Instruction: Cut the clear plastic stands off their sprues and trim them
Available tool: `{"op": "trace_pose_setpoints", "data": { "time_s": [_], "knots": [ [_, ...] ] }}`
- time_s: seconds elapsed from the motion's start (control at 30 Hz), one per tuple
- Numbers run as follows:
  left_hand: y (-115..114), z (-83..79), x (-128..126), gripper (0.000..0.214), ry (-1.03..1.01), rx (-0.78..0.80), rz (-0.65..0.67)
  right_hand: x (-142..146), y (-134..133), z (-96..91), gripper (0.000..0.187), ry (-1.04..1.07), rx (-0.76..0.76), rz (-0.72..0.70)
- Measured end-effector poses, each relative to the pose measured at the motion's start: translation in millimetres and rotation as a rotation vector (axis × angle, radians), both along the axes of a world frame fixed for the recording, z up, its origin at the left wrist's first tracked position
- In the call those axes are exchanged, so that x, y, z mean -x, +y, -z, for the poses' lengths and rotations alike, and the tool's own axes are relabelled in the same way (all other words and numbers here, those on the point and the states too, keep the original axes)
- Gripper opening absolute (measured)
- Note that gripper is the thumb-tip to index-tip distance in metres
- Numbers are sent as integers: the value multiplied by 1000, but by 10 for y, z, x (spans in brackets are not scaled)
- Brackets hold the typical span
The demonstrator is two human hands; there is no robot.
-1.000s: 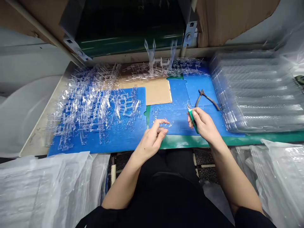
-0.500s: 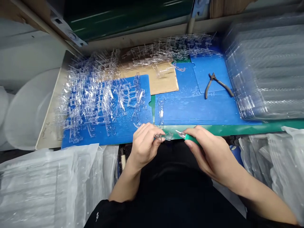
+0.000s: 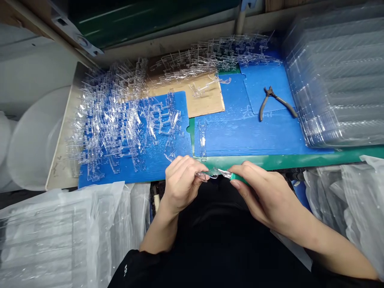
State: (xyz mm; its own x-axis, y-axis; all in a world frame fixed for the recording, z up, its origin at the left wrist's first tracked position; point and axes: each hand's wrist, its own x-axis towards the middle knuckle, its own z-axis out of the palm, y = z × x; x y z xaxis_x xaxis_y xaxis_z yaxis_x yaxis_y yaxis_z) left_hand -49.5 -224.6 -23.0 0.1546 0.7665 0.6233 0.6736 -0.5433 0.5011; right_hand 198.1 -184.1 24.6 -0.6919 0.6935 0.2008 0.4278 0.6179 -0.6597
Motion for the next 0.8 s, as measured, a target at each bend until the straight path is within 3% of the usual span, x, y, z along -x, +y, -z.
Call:
{"op": "trace_pose_setpoints", "data": {
  "time_s": [0.17,0.3,0.4,0.8],
  "knots": [
    [-32,-47,-61,16,-90,81,60,-14,102,61,9,51,88,38],
    [-68,-81,-103,14,-315,303,147,-7,131,13,9,149,103,44],
    [-102,-84,-106,16,-429,427,137,-13,96,-53,10,165,124,6],
    [-130,-155,-147,15,-288,289,58,-107,-51,-160,9,127,202,-47]
  ]
}}
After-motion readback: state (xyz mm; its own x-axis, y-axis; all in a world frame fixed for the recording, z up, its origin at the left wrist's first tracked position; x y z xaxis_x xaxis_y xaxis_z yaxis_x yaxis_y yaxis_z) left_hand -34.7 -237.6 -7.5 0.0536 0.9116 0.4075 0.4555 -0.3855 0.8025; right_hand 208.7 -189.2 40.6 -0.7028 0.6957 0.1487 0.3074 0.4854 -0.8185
